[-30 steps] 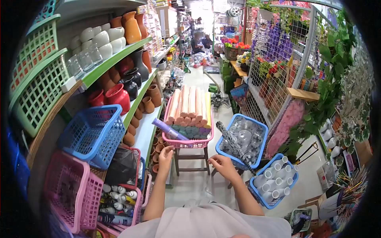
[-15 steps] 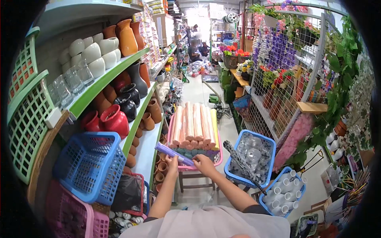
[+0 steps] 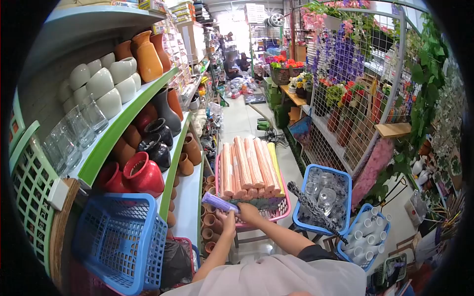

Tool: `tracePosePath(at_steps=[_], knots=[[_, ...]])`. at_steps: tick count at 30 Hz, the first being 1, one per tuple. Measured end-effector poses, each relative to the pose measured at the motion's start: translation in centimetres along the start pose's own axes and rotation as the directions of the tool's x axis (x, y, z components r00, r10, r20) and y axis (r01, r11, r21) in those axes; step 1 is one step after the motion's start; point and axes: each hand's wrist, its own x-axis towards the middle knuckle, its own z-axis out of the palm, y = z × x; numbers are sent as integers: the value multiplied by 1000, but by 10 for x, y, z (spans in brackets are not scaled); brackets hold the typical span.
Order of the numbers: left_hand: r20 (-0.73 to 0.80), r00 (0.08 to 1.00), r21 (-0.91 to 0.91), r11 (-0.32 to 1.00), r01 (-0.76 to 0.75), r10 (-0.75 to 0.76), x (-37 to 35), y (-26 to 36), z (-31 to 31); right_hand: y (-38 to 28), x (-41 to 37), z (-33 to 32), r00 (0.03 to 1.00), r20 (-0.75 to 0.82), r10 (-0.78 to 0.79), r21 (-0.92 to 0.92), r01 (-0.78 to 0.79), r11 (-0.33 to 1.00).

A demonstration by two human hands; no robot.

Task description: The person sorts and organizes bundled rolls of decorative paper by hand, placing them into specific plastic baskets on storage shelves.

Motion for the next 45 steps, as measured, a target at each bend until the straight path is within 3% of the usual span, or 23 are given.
tracePosePath(at_steps=[2,3,6,7,9,11,13,15,17,19,21,23,25,27,29,30,33,42,44,45], knots=[[-10,984,-5,984,-177,177,-12,4,8,-10,-11,-18,998,-62,-3,76,8,997],[2,985,-10,985,-172,172,-15,6,9,-13,-18,-27,993,-117,-9,152,26,988],[210,870,99,876,-473,446,-15,11,11,-18,-36,-53,961,-270,-56,280,134,951],[223,871,91,880,-466,438,-15,13,14,-20,-41,-64,931,-358,-67,348,199,916],[458,751,139,795,-590,477,-23,31,27,-20,-51,-83,911,-406,-65,398,240,885],[507,742,132,811,-569,438,-24,37,39,-24,-64,-107,877,-480,-20,491,288,822],[686,651,311,678,-666,325,-43,62,55,-26,-81,-131,880,-473,51,555,252,793],[694,642,339,639,-690,325,-61,75,77,-20,-97,-145,891,-420,172,607,135,783],[758,622,345,690,-636,194,-79,83,90,-6,-114,-154,876,-444,190,599,132,790],[774,614,297,768,-567,155,-93,77,98,16,-132,-163,843,-515,158,558,190,807],[790,606,234,866,-443,96,-103,64,99,43,-154,-174,824,-522,221,520,102,848],[790,611,229,894,-386,61,-107,44,95,89,-181,-173,821,-468,326,461,-88,883],[766,643,212,936,-280,19,-116,35,90,141,-216,-163,782,-488,387,131,-373,919],[748,664,211,954,-214,-16,-125,32,88,170,-250,-158,742,-360,566,-40,-619,785],[729,673,222,973,-66,-121,-134,31,85,194,-270,-145,726,-342,596,-118,-663,740],[724,679,221,973,-64,-120,-138,29,84,204,-275,-140,705,-329,629,-194,-702,685],[660,737,224,975,-4,-149,-152,24,85,225,-280,-129,751,-288,595,-204,-655,728],[665,735,100,991,88,-133,-209,9,74,238,-265,-121,857,-245,454,-129,-493,861],[646,737,112,980,167,-199,-214,7,68,230,-267,-124,807,-368,461,92,-462,882],[638,732,119,971,209,-236,-216,5,65,224,-272,-124,810,-360,463,96,-461,882]])
